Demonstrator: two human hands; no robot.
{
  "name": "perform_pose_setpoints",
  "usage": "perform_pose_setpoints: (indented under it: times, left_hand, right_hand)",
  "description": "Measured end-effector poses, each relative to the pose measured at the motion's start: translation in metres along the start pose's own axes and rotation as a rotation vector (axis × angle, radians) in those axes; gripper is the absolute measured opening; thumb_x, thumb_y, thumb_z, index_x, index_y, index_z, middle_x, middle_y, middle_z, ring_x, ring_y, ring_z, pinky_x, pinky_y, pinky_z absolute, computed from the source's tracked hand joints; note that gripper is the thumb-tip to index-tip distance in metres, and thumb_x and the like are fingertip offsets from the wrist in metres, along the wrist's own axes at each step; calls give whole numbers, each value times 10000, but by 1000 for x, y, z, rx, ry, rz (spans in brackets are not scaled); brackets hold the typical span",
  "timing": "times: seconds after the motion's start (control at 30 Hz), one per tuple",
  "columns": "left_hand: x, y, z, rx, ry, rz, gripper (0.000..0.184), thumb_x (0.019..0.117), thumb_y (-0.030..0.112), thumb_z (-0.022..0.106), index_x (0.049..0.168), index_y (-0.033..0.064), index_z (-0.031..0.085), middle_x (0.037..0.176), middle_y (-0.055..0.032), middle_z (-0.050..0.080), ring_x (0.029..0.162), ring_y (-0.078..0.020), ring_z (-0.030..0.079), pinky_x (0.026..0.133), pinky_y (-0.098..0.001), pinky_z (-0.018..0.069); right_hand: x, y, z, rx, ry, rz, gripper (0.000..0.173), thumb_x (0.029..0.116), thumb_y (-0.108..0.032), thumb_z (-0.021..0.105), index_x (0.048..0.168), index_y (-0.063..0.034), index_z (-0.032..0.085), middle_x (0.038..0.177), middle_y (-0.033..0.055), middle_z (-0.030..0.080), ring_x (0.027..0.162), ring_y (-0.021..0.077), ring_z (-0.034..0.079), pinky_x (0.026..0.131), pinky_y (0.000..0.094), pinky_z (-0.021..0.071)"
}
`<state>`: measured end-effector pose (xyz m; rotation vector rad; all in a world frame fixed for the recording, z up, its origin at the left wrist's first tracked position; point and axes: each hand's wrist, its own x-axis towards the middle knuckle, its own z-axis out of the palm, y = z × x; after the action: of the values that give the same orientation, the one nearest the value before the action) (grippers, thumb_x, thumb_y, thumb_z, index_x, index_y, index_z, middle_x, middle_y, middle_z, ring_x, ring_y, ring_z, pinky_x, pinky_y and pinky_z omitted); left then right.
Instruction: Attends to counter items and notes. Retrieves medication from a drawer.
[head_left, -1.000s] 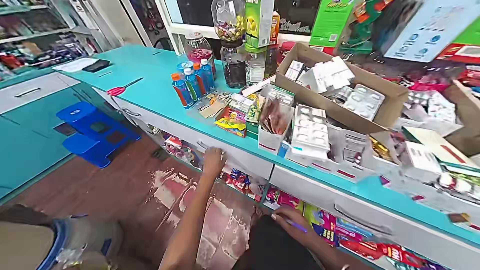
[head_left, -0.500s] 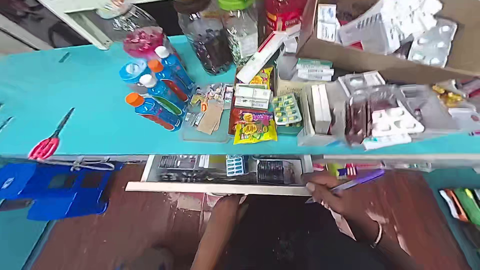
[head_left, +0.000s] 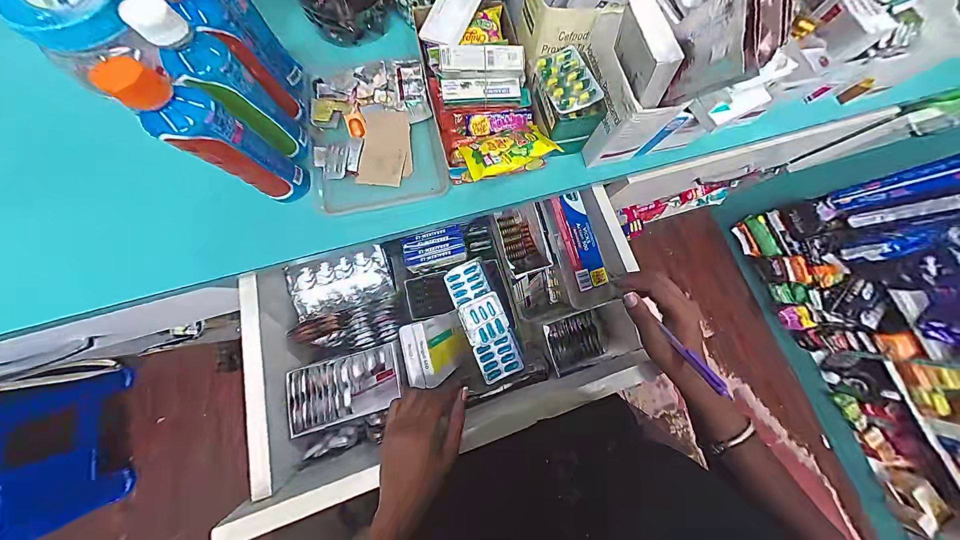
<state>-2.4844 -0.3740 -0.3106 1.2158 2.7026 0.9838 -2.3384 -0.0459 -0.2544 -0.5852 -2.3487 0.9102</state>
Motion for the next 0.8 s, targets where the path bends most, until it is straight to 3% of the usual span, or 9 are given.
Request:
perform_pose_setpoints:
  times: [0.1, 0.17, 0.27, 0.33, 0.43, 0.5, 0.57, 0.67, 0.8]
  left_hand:
    - [-3, 3, -4, -31, -59, 96, 333, 1005, 355, 546, 958, 134, 791, 825, -20, 736, 792, -201, 673, 739, -386, 504]
    - [8, 5, -9, -7, -100, 154, 345, 1023, 359, 530, 1003, 129, 787, 856, -27, 732, 823, -217, 678, 766, -405, 519]
    - [32, 16, -9, 38, -131, 263, 353, 1040, 355, 510, 1050, 111, 765, 953, -58, 739, 912, -256, 695, 812, -454, 525]
    - [48, 28, -2, 44, -151, 345, 344, 1041, 336, 511, 1063, 99, 760, 1000, -77, 746, 955, -281, 706, 832, -483, 541]
    - [66, 47, 15, -37, -271, 414, 316, 1056, 244, 480, 1100, 78, 745, 1058, -107, 741, 1021, -303, 707, 874, -489, 557]
    - [82, 57, 27, -135, -428, 389, 327, 1066, 181, 450, 1174, 25, 716, 1115, -162, 727, 1080, -340, 695, 952, -500, 544]
    - [103, 67, 36, -177, -613, 338, 350, 1073, 133, 417, 1279, -13, 659, 1229, -213, 682, 1185, -369, 647, 1051, -494, 489]
    - [128, 82, 51, -118, -745, 358, 338, 1038, 32, 446, 1323, -39, 613, 1276, -229, 648, 1232, -367, 610, 1093, -477, 453]
    - [150, 95, 72, -45, -796, 380, 260, 975, -70, 508, 1201, -94, 633, 1198, -257, 650, 1178, -397, 626, 1044, -501, 487]
  right_hand:
    - [-8, -7, 8, -114, -48, -15, 412, 1051, -333, 496, 1132, -12, 740, 1065, 131, 748, 1000, 175, 701, 908, 312, 558]
    - [-3, -10, 8, -283, -153, 44, 441, 1017, -361, 563, 1283, -33, 692, 1059, 155, 754, 936, 297, 733, 835, 457, 591]
    - [15, -11, 16, -444, -267, 61, 418, 1030, -312, 589, 1302, -2, 661, 944, 221, 735, 828, 415, 730, 739, 557, 587]
    - [21, -13, 29, -483, -365, 100, 414, 1042, -234, 580, 1353, 39, 605, 1144, 289, 688, 1065, 465, 686, 907, 564, 564]
    - [21, -7, 51, -512, -461, 223, 714, 997, -362, 648, 1513, 66, 401, 1426, 381, 493, 1356, 538, 467, 1088, 624, 417]
    - [23, -3, 57, -539, -505, 307, 894, 950, -359, 718, 1577, 72, 250, 1560, 408, 290, 1465, 560, 290, 1153, 652, 316]
    - [27, -5, 60, -569, -534, 356, 946, 896, -208, 771, 1595, 62, 194, 1599, 400, 204, 1483, 566, 235, 1150, 657, 312]
    - [29, -8, 65, -620, -521, 344, 971, 824, -18, 766, 1602, 47, 188, 1591, 381, 254, 1472, 567, 261, 1111, 669, 359]
    - [33, -12, 57, -499, -476, 330, 949, 810, -38, 780, 1588, 49, 243, 1538, 382, 360, 1421, 561, 367, 1084, 662, 401]
